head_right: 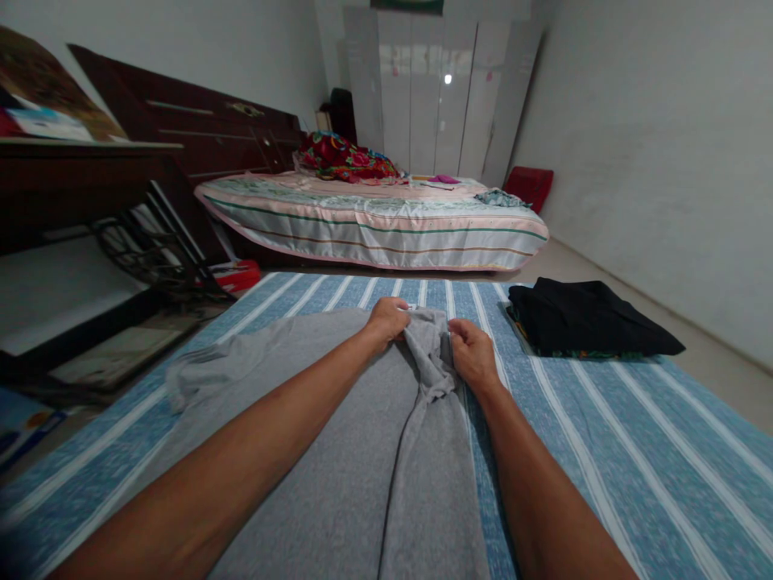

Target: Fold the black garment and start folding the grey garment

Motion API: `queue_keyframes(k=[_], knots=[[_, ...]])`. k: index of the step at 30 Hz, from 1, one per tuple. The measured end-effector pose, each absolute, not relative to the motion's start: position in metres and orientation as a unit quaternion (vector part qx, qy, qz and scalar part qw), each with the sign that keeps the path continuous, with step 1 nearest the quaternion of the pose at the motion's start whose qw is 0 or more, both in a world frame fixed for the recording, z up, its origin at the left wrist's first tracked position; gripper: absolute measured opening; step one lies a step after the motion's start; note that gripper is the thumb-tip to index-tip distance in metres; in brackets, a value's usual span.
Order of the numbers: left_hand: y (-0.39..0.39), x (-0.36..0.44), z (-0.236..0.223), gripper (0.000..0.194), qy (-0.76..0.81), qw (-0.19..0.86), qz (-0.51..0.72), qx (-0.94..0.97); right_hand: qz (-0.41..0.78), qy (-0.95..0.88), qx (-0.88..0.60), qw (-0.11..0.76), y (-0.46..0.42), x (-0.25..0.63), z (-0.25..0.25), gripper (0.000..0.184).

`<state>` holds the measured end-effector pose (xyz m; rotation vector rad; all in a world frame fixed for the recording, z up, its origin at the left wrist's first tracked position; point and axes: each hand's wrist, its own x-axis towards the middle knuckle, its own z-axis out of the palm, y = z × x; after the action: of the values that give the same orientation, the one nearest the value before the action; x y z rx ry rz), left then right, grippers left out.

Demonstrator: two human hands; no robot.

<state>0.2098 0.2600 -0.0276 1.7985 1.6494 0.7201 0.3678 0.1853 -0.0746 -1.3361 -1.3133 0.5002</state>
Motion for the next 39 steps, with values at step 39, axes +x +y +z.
queue_keyframes(k=[39], knots=[[0.242,0.216,-0.020,0.025,0.362,-0.041,0.091,0.927,0.082,-0.718,-0.639,0.264,0.183,0.362,-0.069,0.041]])
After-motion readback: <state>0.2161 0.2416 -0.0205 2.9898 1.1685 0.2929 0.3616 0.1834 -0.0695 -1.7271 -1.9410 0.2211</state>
